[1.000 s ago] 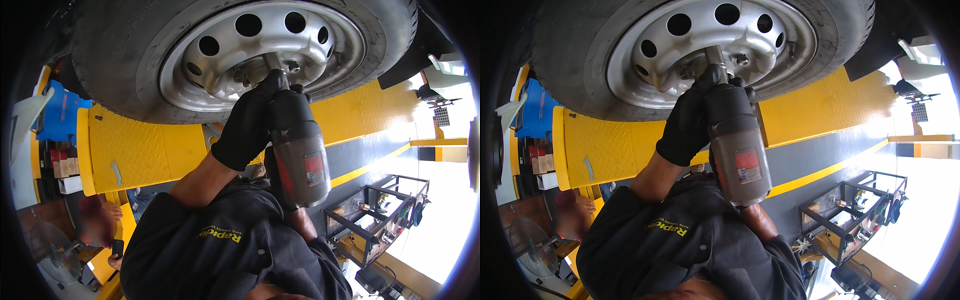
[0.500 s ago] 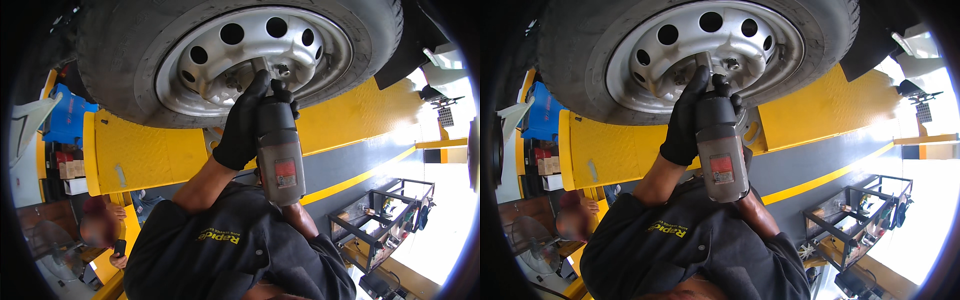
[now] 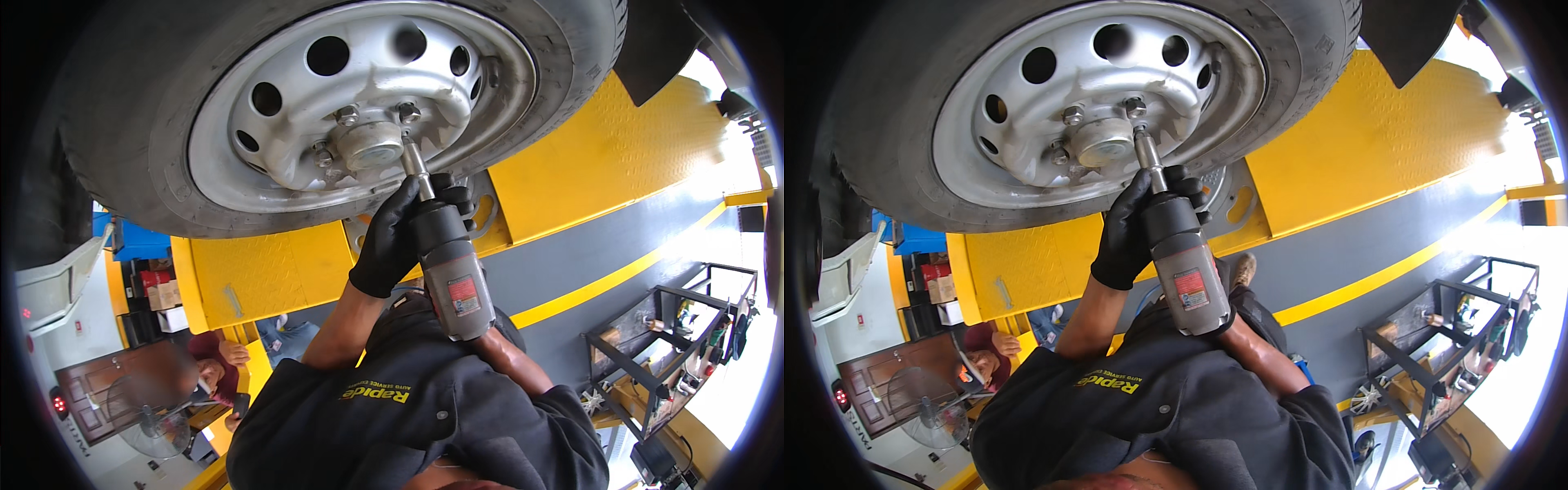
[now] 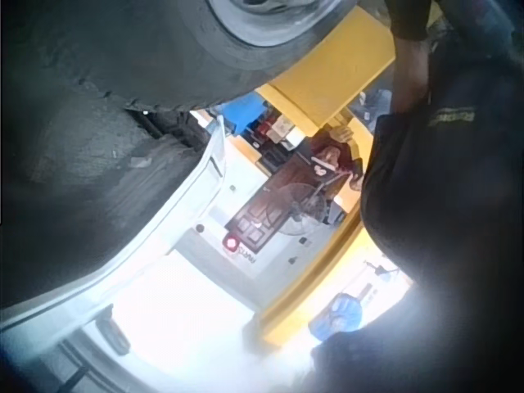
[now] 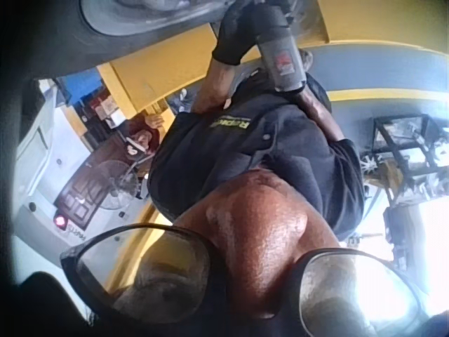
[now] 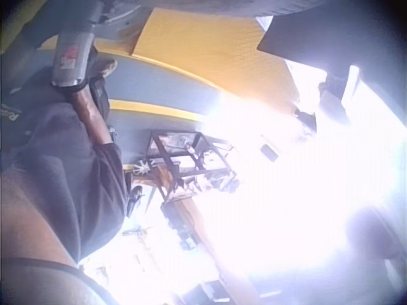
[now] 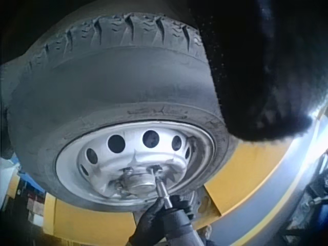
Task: The person uses an impact wrench to tighten bolts on a car's brake assembly, then retrieves a tire and lug nuts. They mount the tire onto the hub, hand-tighten the lug nuts, and finish by tightening them with the impact wrench. Another person assists by holding the tire in place.
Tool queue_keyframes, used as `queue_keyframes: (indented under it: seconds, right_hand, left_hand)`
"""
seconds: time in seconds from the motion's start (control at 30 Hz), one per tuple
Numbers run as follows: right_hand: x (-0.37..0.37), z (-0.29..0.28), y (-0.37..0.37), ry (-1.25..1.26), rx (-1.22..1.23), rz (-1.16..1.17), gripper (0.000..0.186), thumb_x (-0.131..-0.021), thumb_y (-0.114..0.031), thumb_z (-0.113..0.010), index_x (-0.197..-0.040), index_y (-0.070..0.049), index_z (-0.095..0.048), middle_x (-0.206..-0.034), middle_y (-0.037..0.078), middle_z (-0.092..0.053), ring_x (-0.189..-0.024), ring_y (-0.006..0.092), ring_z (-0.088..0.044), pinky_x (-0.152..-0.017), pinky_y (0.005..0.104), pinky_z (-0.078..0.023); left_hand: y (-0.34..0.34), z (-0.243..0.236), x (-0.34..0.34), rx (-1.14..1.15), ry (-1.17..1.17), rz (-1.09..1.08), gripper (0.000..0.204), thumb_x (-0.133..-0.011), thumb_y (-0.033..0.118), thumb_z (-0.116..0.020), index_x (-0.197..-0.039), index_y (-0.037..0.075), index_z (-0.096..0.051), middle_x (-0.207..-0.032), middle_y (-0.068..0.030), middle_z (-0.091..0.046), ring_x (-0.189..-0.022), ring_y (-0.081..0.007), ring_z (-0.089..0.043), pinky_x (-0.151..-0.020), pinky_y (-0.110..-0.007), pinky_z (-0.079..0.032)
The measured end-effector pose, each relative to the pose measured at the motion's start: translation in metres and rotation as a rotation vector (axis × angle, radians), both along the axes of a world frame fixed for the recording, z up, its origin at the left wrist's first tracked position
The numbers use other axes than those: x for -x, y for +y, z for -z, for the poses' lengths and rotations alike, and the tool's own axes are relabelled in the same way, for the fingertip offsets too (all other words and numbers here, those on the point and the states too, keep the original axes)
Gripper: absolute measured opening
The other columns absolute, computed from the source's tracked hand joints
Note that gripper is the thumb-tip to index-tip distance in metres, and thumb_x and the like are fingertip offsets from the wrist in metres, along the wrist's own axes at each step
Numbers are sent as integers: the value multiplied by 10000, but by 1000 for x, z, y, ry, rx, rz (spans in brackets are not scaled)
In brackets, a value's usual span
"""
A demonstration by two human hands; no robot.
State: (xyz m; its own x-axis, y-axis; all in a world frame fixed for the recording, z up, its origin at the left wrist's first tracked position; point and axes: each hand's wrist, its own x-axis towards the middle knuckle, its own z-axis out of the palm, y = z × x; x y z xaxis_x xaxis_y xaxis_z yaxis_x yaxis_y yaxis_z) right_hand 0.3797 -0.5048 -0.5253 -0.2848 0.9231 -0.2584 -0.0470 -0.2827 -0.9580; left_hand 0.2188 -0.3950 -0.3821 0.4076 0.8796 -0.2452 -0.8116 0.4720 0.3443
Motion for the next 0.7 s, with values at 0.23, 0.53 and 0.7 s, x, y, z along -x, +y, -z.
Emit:
queue_keyframes:
  seconds: [0.23,0.53,0.7]
  right_hand:
    - [8,-32,35,167,-155,82,416,-803,-92,-835,-1183,-43,-675,-966,93,-753,-851,185,-741,-754,333,-581]
    - [8,-62,70,-206,-527,113,283,-800,-185,-809,-1005,-86,-641,-751,143,-677,-666,375,-696,-592,407,-550]
    - [15,-52,66,-115,-519,147,302,-790,-207,-822,-978,-78,-623,-746,139,-675,-661,368,-694,-585,407,-546]
  left_hand:
    - [6,-3,-10,167,547,-206,349,-1033,344,-657,-1131,10,-632,-1054,-190,-737,-951,-290,-750,-899,-463,-630]
    - [30,-18,-10,199,430,-158,207,-1005,292,-694,-988,88,-665,-867,-69,-710,-804,-259,-739,-766,-417,-635]
    - [30,-18,-8,163,452,-122,181,-1014,280,-679,-1011,101,-655,-836,-55,-684,-802,-256,-733,-757,-421,-632]
